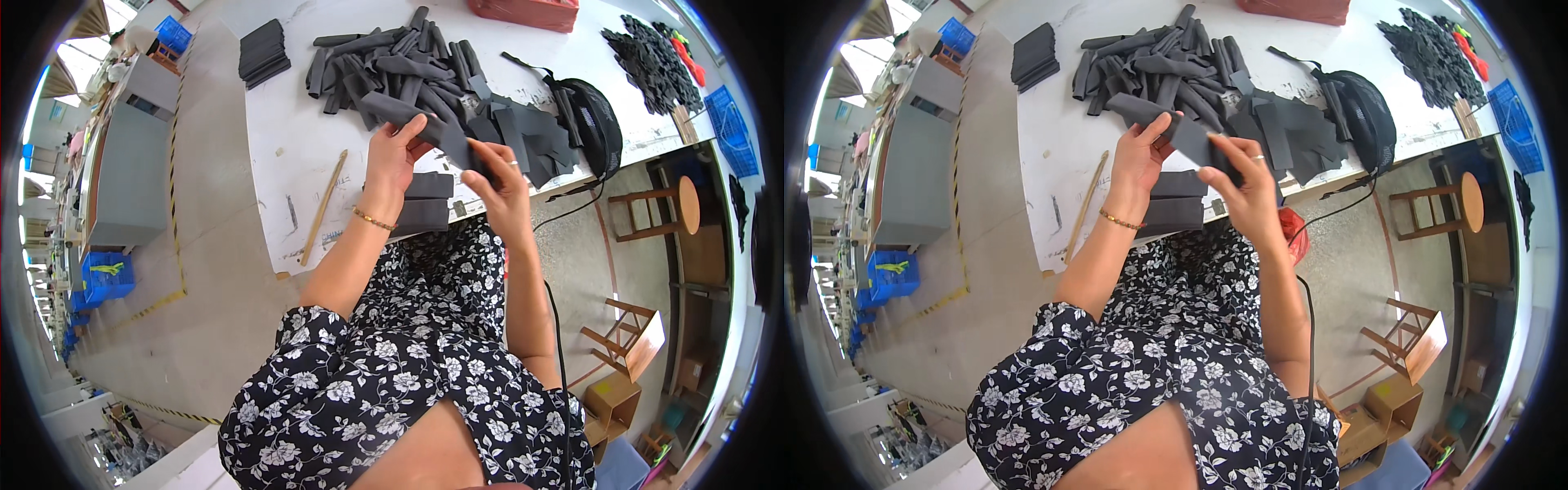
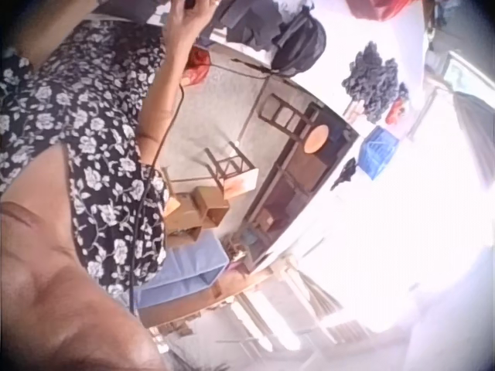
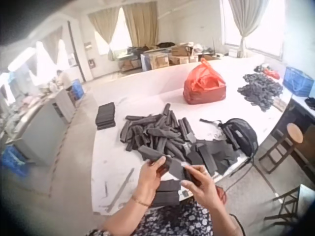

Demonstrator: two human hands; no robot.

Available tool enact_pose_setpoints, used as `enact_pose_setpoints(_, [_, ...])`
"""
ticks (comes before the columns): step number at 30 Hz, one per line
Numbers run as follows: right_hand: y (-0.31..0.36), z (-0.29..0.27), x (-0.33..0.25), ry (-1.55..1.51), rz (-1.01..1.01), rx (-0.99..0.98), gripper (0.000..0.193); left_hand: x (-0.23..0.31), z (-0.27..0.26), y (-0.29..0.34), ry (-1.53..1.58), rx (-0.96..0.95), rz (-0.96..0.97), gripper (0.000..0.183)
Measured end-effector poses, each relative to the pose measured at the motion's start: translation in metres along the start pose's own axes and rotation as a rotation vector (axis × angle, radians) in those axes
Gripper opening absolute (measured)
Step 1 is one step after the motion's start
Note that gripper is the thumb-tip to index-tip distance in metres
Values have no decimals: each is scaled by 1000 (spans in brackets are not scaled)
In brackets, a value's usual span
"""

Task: The person repeatedly picks up a dark gray fabric sleeve and a flat fabric piece, inserts the sleeve into the piece, and places the assembled unit on a growing stack. The person handles items one at a time and maintains a steady assembly rhythm throughout the clip.

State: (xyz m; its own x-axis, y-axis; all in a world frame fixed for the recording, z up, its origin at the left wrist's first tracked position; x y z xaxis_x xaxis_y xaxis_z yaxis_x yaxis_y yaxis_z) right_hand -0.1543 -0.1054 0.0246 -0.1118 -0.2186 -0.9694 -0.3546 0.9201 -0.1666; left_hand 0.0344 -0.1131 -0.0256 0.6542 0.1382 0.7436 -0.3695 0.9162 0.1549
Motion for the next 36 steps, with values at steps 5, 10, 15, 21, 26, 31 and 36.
enact_pose_setpoints(5, [-3,-2,-2,-62,-18,36,42,-9,-11,-8,176,-113,6,29])
enact_pose_setpoints(10, [-3,25,-26,189,-130,-86,47,0,0,16,219,-170,-33,32])
enact_pose_setpoints(15, [3,35,-31,408,-377,-57,50,0,0,16,372,-318,-38,38])
enact_pose_setpoints(21, [10,40,-27,574,-447,-34,51,-2,-5,20,226,-187,-129,32])
enact_pose_setpoints(26, [13,16,-19,397,-263,-15,50,1,-22,12,129,-86,-108,25])
enact_pose_setpoints(31, [7,-14,-22,385,-208,52,39,9,-33,4,164,5,-79,18])
enact_pose_setpoints(36, [1,-12,-30,437,-241,89,25,15,-36,1,205,18,-76,16])
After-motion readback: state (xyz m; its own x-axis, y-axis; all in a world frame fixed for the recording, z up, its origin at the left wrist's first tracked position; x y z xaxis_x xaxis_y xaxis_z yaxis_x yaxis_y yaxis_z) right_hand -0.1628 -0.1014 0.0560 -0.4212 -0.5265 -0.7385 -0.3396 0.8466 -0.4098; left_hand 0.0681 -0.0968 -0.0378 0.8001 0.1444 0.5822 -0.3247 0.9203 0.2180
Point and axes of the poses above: each hand's wrist, its own y-axis away from the middle knuckle, its own z-axis out of the palm, x = y × z, the point moved 6 cm from there along -y, towards the middle knuckle, and after that the axes turned 6 degrees about z, right-handed, at the moved point
